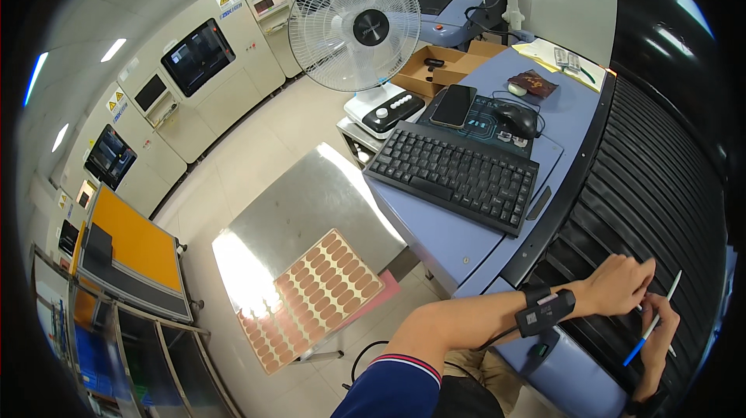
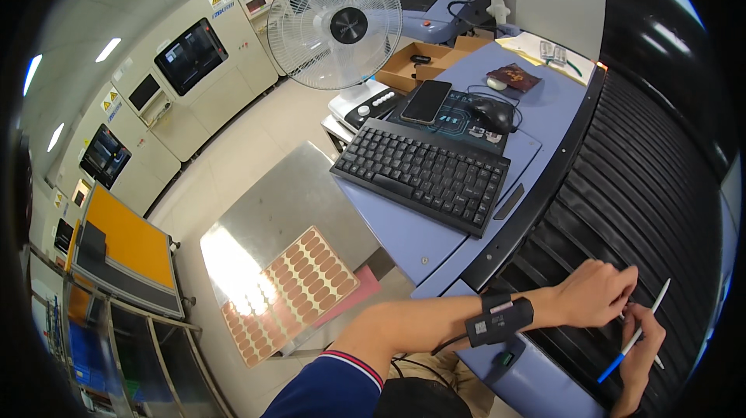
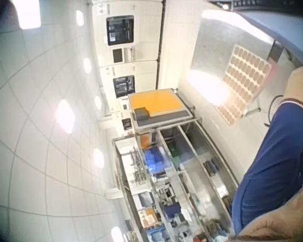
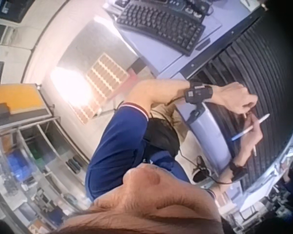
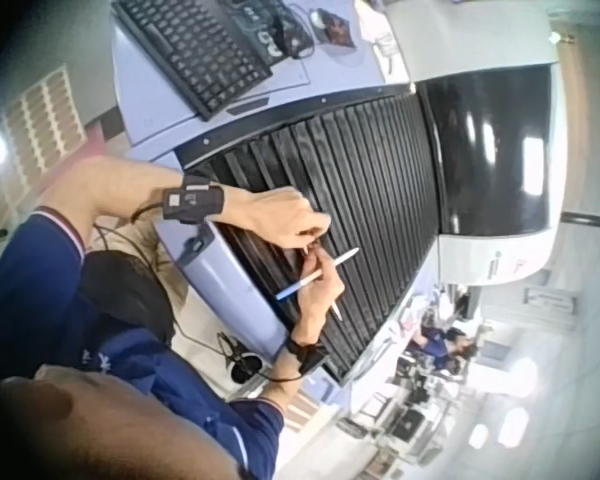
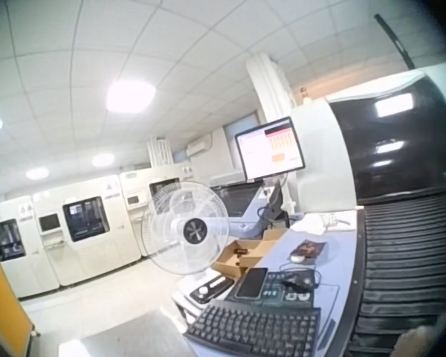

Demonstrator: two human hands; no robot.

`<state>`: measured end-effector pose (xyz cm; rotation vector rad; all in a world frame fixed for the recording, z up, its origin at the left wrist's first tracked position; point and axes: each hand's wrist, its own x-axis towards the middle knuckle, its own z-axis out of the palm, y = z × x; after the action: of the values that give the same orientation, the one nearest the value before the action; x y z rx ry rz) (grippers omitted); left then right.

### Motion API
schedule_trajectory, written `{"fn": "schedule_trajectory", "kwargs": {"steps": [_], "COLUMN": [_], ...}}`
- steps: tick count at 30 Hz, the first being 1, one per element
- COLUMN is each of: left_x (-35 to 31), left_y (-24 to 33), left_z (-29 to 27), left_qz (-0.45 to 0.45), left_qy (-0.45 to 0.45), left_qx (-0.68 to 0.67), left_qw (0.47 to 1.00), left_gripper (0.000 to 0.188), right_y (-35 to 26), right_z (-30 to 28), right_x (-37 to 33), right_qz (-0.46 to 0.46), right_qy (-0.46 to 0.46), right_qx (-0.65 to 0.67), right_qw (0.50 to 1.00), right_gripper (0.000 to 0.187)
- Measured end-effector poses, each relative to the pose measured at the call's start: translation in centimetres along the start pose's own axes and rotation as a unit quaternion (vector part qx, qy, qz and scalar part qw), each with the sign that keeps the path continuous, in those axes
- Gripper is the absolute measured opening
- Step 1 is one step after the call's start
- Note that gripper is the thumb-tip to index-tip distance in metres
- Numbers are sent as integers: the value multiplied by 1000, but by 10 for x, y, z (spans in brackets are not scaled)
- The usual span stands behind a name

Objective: The recorder is inspecting and marking circuit boards on a light table or testing station.

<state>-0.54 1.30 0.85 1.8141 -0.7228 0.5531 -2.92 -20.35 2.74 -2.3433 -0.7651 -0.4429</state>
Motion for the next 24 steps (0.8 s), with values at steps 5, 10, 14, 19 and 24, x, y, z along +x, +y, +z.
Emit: {"fn": "schedule_trajectory", "kwargs": {"steps": [5,10,14,19,24], "left_x": [21,26,30,30,29], "left_y": [-11,-28,-40,-37,-25], "left_z": [-26,-41,-51,-56,-56], "left_qz": [-88,-145,-187,-194,-206], "left_qy": [97,123,152,107,28], "left_qx": [-37,3,10,56,188], "left_qw": [991,982,970,974,960], "left_gripper": [14,13,13,20,62], "right_y": [15,37,70,78,80], "right_z": [-10,-21,-29,-38,-41], "right_x": [5,6,6,7,6], "right_qz": [65,94,111,112,118], "right_qy": [47,65,99,121,123], "right_qx": [14,23,48,46,28], "right_qw": [997,993,988,985,985], "right_gripper": [11,14,18,18,19]}}
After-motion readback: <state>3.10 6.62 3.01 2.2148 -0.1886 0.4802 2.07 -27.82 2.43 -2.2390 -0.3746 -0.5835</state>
